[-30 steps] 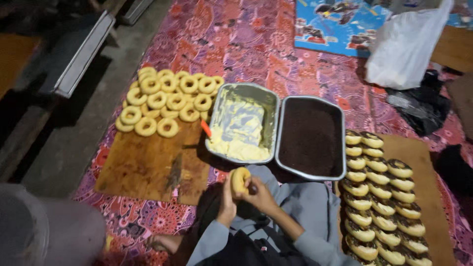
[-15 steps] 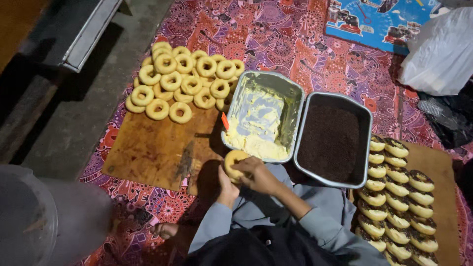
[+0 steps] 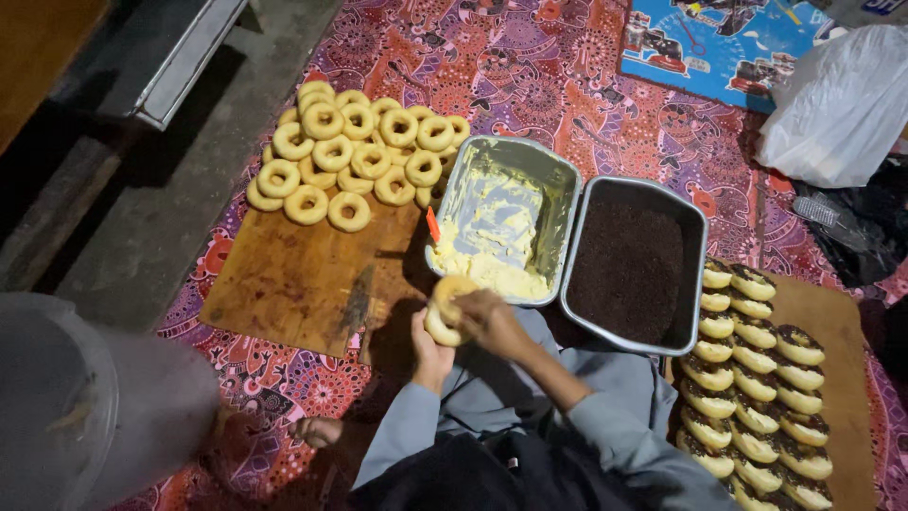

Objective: The person sits on the floor and fills ring-shaped pastries with a yellow cream using a small orange spatula. They then place the filled pastries into a tray with dark crumbs and arrange them on a wooden board.

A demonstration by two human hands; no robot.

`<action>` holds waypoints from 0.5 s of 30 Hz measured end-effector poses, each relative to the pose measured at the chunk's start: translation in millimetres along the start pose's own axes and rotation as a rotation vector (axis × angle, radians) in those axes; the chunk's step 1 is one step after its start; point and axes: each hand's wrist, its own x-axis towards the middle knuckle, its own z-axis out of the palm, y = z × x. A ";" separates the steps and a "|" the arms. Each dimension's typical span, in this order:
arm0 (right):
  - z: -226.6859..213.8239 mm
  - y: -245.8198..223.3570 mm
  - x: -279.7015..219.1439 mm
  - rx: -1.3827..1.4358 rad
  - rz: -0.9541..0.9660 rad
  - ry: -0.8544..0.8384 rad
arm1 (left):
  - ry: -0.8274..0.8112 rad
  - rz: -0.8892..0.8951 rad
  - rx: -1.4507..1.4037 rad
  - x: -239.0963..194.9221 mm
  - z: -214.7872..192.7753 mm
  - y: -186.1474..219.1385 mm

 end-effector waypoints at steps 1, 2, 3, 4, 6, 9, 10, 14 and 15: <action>-5.6 5.5 6.9 -0.066 0.098 0.049 | -0.017 0.000 -0.005 -0.2 0.5 0.1; -13.4 14.3 16.5 -0.131 0.196 0.098 | -0.035 0.000 -0.011 -1.7 1.0 -0.1; -24.2 24.0 21.4 -0.201 0.326 0.067 | -0.048 -0.001 -0.019 -6.9 -0.1 -2.4; -31.2 29.4 23.0 -0.271 0.456 0.036 | -0.082 -0.024 -0.046 -12.6 -0.2 -4.4; -32.8 28.9 24.4 -0.247 0.464 -0.003 | -0.160 -0.059 -0.097 -16.0 8.3 0.2; -13.0 5.0 0.5 0.064 0.255 0.047 | 0.017 -0.113 -0.018 -19.5 19.6 4.7; -6.2 -0.8 -6.7 0.064 0.170 0.012 | 0.021 -0.092 0.028 -19.9 20.8 4.1; -4.1 12.4 -10.2 -0.096 0.085 0.065 | -0.050 0.053 0.180 -18.3 14.4 -0.2; -13.0 26.7 -2.7 -0.174 0.123 0.118 | -0.087 0.111 0.202 -17.6 12.8 -3.3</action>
